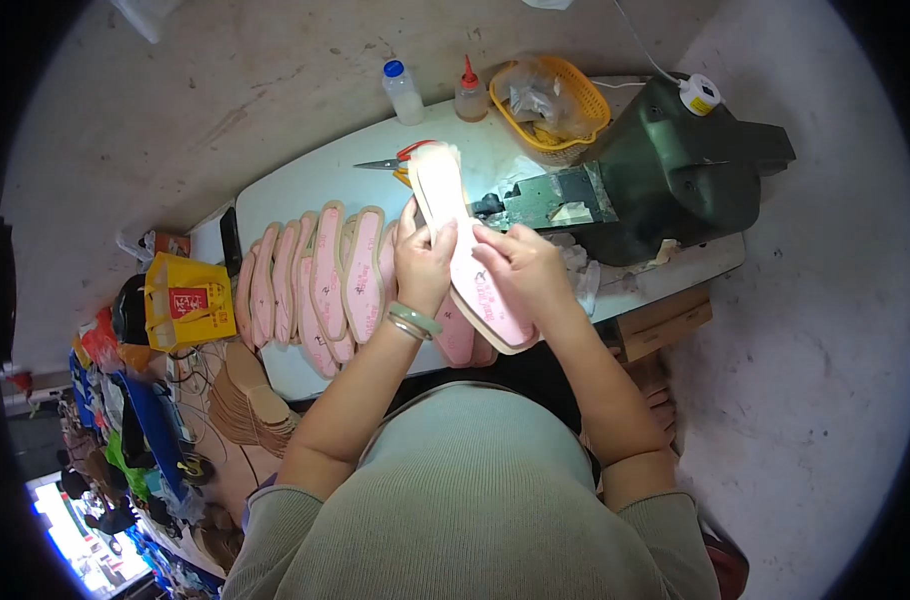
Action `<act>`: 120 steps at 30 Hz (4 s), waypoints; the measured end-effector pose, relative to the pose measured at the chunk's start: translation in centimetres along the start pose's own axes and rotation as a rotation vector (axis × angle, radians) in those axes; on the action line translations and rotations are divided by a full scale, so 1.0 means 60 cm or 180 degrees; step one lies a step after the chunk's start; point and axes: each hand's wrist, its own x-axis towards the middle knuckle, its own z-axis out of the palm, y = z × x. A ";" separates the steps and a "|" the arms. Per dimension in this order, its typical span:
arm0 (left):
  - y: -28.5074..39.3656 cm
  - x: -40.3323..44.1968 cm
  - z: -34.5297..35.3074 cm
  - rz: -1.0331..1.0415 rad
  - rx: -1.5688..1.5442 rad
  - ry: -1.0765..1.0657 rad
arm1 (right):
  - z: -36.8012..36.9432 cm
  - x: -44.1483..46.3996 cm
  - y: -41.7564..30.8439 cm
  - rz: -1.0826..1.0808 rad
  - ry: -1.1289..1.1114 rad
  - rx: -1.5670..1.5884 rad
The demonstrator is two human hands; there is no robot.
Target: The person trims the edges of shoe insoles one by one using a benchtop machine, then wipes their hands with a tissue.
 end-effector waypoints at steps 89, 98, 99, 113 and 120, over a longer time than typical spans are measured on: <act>0.005 0.112 -0.007 -0.0963 0.0144 0.0345 | 0.037 -0.084 0.050 0.2117 -0.0823 0.3775; -0.059 0.178 -0.003 0.0884 0.1994 0.0826 | 0.057 -0.061 0.005 0.2241 -0.0604 0.3941; -0.045 0.185 -0.014 0.1110 0.1925 0.0096 | 0.059 -0.050 0.002 0.2287 -0.0502 0.3943; 0.029 0.215 -0.069 0.1332 0.1719 -0.3397 | 0.076 0.015 0.002 0.2417 -0.0443 0.3482; 0.034 0.165 -0.078 0.0184 0.1212 -0.3074 | 0.059 -0.010 0.007 0.2179 -0.0643 0.3393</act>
